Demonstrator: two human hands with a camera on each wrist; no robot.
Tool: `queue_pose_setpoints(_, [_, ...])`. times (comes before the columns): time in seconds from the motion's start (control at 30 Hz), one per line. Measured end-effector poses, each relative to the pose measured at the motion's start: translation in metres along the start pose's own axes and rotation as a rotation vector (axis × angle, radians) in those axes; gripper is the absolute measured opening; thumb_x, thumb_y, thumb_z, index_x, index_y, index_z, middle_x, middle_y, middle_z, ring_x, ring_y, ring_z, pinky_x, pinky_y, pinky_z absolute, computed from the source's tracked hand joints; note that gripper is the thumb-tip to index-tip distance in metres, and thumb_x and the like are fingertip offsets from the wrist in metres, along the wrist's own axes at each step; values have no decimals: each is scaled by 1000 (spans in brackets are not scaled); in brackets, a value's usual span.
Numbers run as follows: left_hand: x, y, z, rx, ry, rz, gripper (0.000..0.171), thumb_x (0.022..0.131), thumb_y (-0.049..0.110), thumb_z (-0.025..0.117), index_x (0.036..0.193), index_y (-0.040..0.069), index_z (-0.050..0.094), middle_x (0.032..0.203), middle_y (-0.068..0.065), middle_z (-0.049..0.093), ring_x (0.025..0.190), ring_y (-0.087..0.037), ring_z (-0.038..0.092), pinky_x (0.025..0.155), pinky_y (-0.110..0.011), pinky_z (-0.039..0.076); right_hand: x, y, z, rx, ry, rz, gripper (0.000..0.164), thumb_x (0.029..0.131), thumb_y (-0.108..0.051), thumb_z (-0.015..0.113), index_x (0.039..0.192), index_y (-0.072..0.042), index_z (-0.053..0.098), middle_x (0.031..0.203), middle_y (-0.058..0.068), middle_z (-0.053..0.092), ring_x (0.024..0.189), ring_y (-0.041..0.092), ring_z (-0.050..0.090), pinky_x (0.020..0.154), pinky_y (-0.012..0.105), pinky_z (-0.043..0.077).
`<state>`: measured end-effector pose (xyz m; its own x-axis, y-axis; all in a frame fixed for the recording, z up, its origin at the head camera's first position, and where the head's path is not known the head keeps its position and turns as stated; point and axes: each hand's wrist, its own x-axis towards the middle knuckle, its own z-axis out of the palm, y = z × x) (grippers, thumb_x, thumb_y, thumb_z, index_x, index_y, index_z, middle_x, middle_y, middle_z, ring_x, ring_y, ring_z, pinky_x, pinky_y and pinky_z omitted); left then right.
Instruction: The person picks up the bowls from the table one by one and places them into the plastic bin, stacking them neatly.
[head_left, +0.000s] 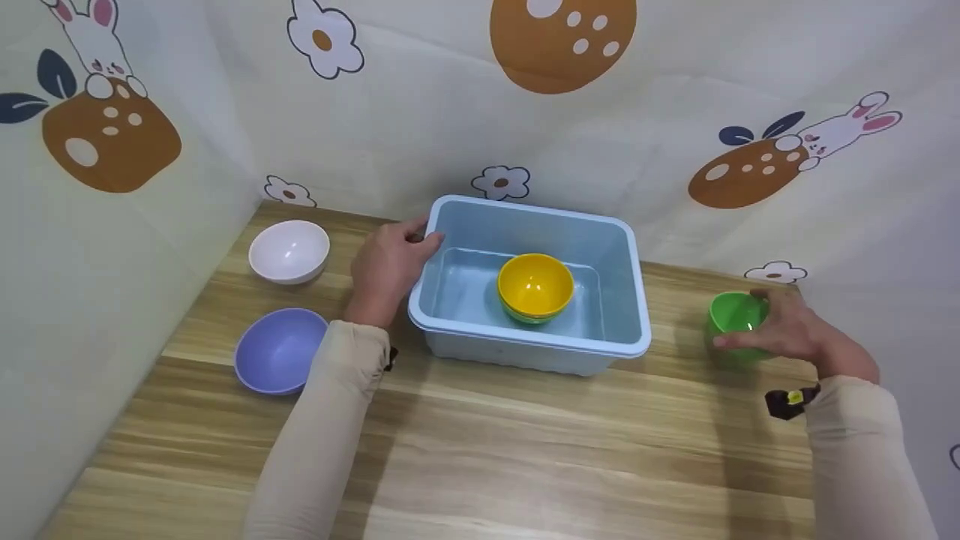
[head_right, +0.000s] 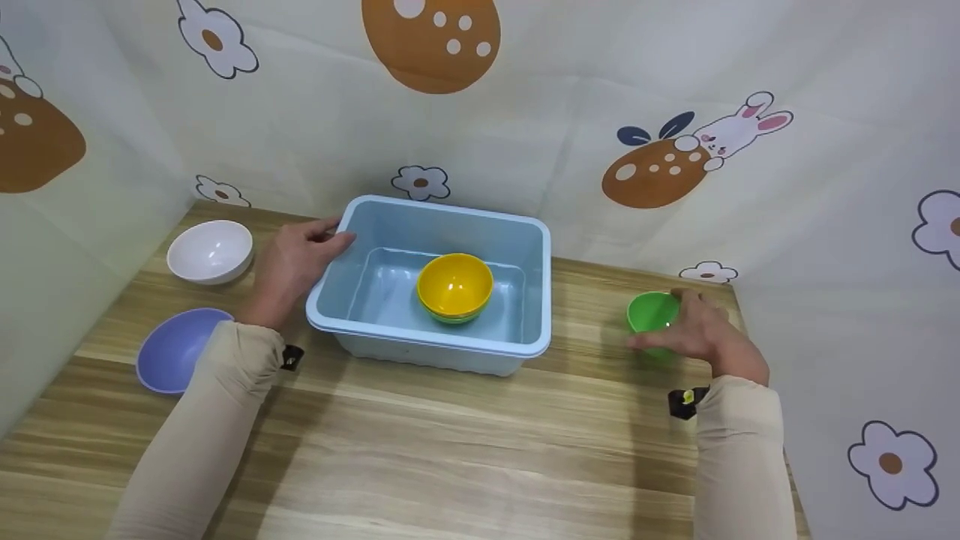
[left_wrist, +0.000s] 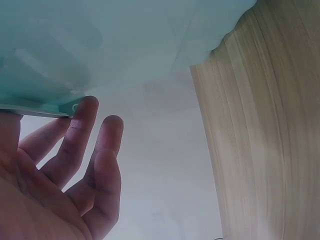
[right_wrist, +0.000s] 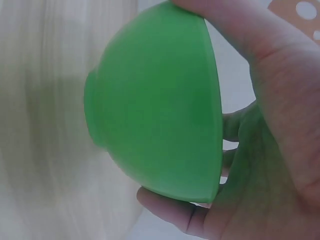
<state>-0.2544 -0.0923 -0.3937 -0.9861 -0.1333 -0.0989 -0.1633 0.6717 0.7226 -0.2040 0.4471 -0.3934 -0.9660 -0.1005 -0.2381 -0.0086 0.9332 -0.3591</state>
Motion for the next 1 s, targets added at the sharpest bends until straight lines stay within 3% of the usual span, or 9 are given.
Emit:
queue_pose_setpoints(0.17, [-1,0,0,-7,-5,-9,54,97,52,62,147,32,55,136,-1,69,113,-21,64,90,-42,50,0,-10,-6,-32,-14,14,116,77,-54,83,146,20,27,131,39,36,108,44,47,79,43,50])
queue_pose_setpoints(0.3, [0,1,0,-11,-12,-20,54,98,52,62,147,31,56,136,-2,69,114,-22,64,93,-43,51,-1,-15,-9,-44,-38,15,119,77,-55,82,150,19,24,134,40,35,111,47,46,86,54,50])
queue_pose_setpoints(0.43, [1,2,0,-20,-22,-33,54,98,51,63,147,29,57,140,-3,67,119,-23,63,99,-46,51,-1,-20,-14,-51,-59,6,118,78,-55,82,150,19,24,131,37,39,109,44,51,83,48,53])
queue_pose_setpoints(0.6, [2,1,0,-25,-29,-38,54,97,52,63,147,30,57,141,-3,66,121,-24,63,101,-48,51,-2,-28,-23,-54,-57,-36,108,78,-51,83,144,19,35,117,30,56,98,34,60,75,36,52])
queue_pose_setpoints(0.83, [1,2,-1,-24,-24,-24,54,97,53,62,146,29,58,138,-2,68,117,-22,64,99,-45,52,-7,-54,-40,-89,-80,-14,111,79,-57,80,147,17,32,129,33,41,107,41,52,82,47,54])
queue_pose_setpoints(1.0, [1,0,0,-9,4,-1,52,97,52,62,144,30,59,135,-1,70,114,-22,64,92,-43,51,-9,-70,-49,-75,-92,-2,111,79,-58,79,149,13,30,132,32,35,110,41,47,83,47,53])
